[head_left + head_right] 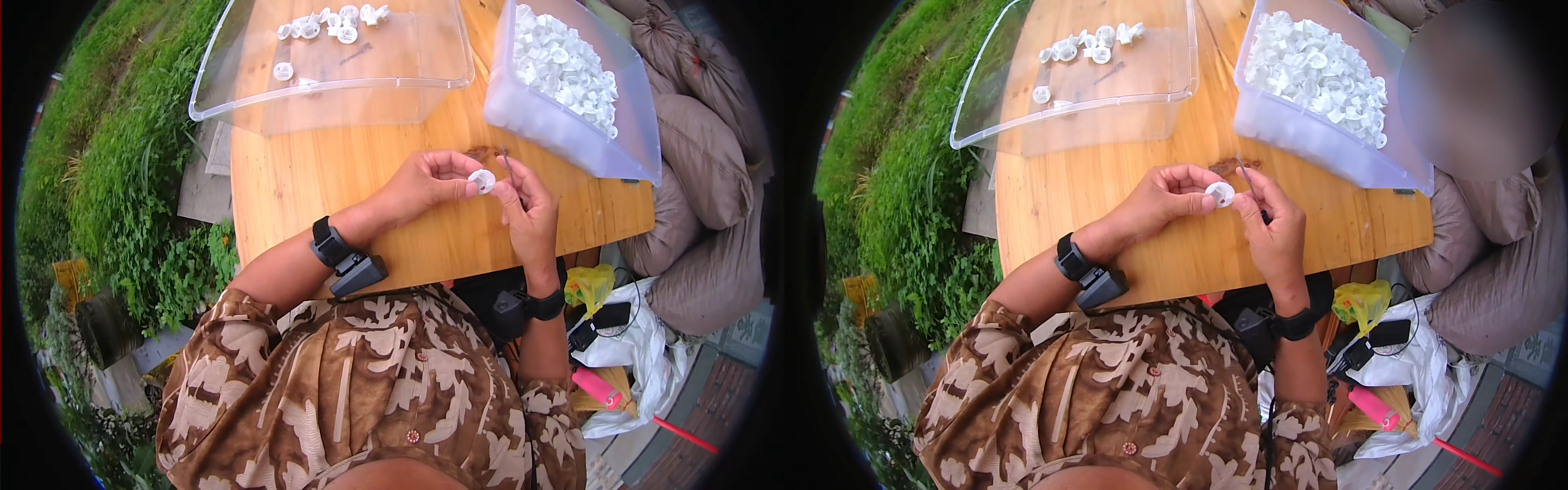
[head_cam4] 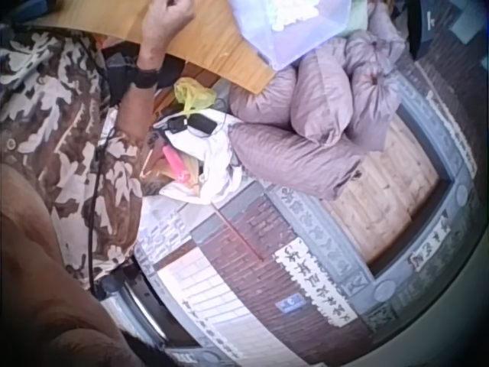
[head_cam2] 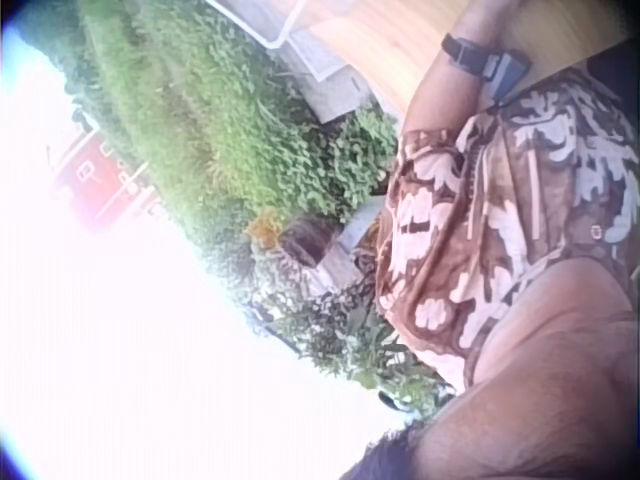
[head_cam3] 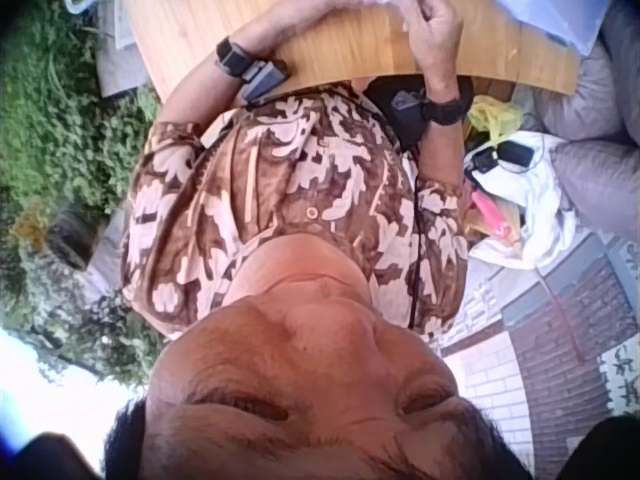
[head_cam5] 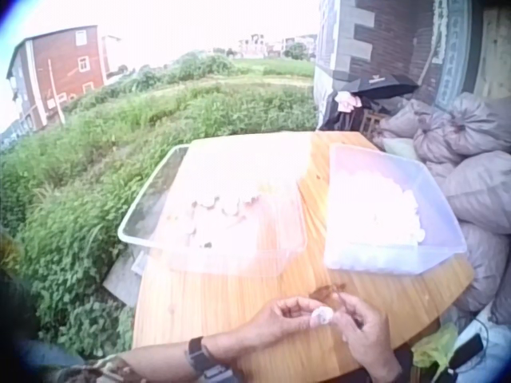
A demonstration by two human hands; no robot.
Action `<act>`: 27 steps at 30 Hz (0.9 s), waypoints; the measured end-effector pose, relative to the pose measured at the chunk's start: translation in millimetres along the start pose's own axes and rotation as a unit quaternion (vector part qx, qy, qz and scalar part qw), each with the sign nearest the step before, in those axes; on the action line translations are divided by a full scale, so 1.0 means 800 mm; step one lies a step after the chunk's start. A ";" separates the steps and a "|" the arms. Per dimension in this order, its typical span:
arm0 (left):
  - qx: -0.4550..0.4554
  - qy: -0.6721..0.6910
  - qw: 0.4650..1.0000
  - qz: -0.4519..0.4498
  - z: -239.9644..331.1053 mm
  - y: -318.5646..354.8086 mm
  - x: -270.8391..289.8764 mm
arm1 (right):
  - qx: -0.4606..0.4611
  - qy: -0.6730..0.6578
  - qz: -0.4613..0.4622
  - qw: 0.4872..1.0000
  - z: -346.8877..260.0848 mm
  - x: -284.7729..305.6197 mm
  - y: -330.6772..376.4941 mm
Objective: Using a metal pick to scrape or clean individual small white plastic components at a workbench.
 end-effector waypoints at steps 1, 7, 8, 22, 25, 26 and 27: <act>0.004 0.000 1.000 0.013 -0.001 0.000 0.002 | 0.030 0.048 0.005 0.998 -0.001 0.002 0.002; -0.005 0.029 0.999 0.026 -0.001 -0.002 0.009 | 0.073 0.215 -0.017 0.974 -0.015 0.002 0.034; -0.004 0.030 0.999 0.026 -0.001 -0.001 0.008 | 0.072 0.215 -0.018 0.974 -0.014 0.002 0.036; -0.009 0.073 0.997 0.018 0.005 0.000 0.006 | 0.091 0.227 0.006 0.970 -0.013 -0.004 0.042; -0.013 0.076 0.997 0.017 0.005 0.000 0.007 | 0.089 0.221 0.009 0.971 -0.013 -0.006 0.041; -0.013 0.076 0.997 0.017 0.005 0.000 0.007 | 0.089 0.221 0.009 0.971 -0.013 -0.007 0.041; -0.012 0.076 0.997 0.017 0.006 0.000 0.006 | 0.087 0.222 0.012 0.971 -0.013 -0.006 0.041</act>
Point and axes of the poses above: each hand's wrist, its own y-axis away from the middle knuckle, its own x-axis out of the back of the hand, z = x × y, the point moved 5 cm from there along -y, towards the middle knuckle, and after that the axes turned 11 degrees about -y, right-handed, at the moved point
